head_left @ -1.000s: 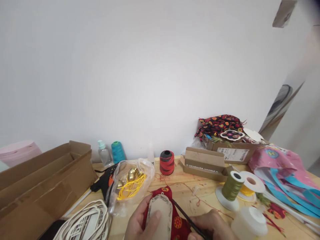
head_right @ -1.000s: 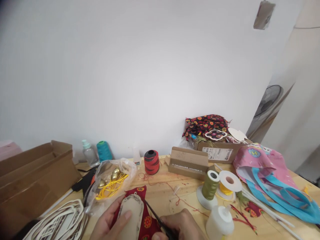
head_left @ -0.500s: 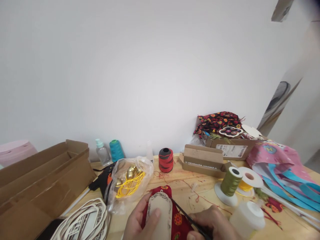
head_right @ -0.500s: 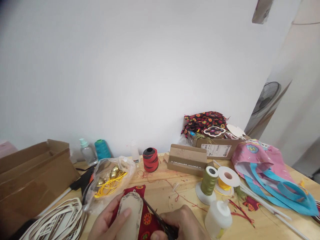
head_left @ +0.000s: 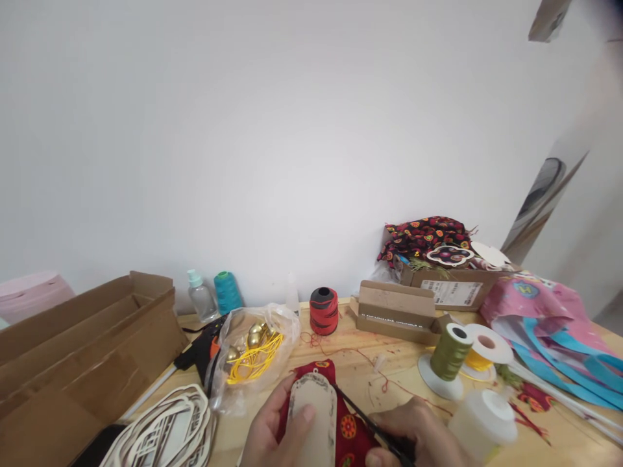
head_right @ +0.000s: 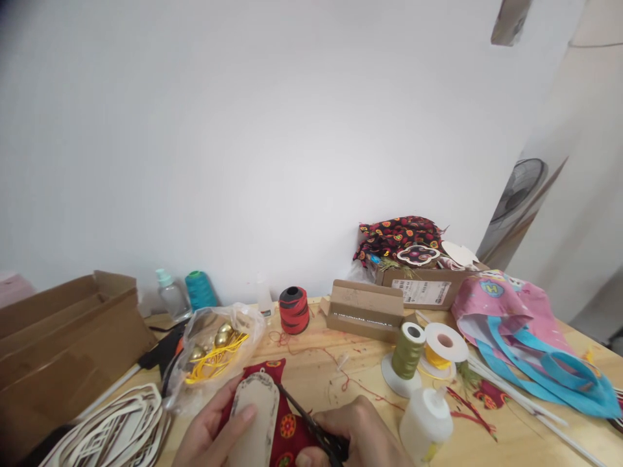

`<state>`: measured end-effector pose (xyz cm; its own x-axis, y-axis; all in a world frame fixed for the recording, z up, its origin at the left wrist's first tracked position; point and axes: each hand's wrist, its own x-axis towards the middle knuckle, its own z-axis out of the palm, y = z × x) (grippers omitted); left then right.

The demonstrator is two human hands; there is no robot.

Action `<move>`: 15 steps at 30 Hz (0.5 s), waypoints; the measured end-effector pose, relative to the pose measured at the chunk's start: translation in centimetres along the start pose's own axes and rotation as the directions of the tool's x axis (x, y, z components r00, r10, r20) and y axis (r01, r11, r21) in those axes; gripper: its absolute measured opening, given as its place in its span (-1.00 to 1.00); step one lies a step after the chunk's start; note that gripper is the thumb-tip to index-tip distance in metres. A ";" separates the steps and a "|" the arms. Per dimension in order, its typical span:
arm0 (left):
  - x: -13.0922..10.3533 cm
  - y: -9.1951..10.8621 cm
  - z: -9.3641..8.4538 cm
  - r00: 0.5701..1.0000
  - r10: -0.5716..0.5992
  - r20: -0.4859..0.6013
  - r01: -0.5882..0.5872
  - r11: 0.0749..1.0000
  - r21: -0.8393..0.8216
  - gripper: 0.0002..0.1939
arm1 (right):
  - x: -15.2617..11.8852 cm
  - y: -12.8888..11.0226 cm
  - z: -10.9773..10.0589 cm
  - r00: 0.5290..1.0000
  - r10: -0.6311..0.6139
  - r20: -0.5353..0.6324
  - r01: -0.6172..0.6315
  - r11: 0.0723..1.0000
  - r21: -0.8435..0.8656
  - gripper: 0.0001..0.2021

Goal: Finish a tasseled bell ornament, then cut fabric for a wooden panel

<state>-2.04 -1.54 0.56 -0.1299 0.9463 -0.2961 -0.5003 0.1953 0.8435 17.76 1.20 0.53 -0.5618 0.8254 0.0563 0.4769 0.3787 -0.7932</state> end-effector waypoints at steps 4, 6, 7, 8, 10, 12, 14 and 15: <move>-0.2 0.2 0.2 1.000 0.012 0.020 -0.012 1.000 0.004 -0.26 | 0.3 -1.4 -0.6 0.999 -0.047 0.027 0.046 0.999 0.028 -0.46; -0.3 0.4 0.3 1.000 0.015 0.024 -0.015 1.000 -0.001 -0.26 | 0.3 -2.0 -0.9 0.995 -0.073 0.063 0.070 0.996 0.048 -0.47; -0.4 0.5 0.4 1.000 0.014 0.027 -0.014 1.000 -0.007 -0.26 | 0.3 -2.2 -1.0 0.994 -0.075 0.075 0.070 0.996 0.058 -0.48; -0.4 0.5 0.4 0.999 0.014 0.031 -0.014 1.000 -0.011 -0.28 | 0.3 -2.2 -1.1 0.994 -0.067 0.084 0.062 0.996 0.064 -0.50; -0.5 0.6 0.4 0.999 0.017 0.034 -0.017 1.000 -0.008 -0.36 | 0.2 -1.9 -1.1 0.996 -0.035 0.087 0.030 0.998 0.057 -0.53; -0.5 0.6 0.3 0.999 0.027 0.034 -0.027 1.000 0.001 -0.43 | 0.1 -1.2 -0.8 0.999 -0.001 0.046 0.000 1.000 0.028 -0.55; -0.5 0.6 0.3 0.999 0.032 0.028 -0.032 0.999 -0.001 -0.46 | 0.0 -0.4 -0.4 0.999 0.015 -0.038 -0.016 1.000 -0.003 -0.55; -0.6 0.7 0.4 0.999 0.031 0.023 -0.031 1.000 -0.001 -0.46 | -0.1 -0.1 -0.2 0.997 0.020 -0.073 -0.021 1.000 -0.004 -0.53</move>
<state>-2.00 -1.85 1.47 -0.1257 0.9577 -0.2589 -0.4969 0.1651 0.8519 17.90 1.15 0.66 -0.5012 0.8612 0.0841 0.4914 0.3633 -0.7915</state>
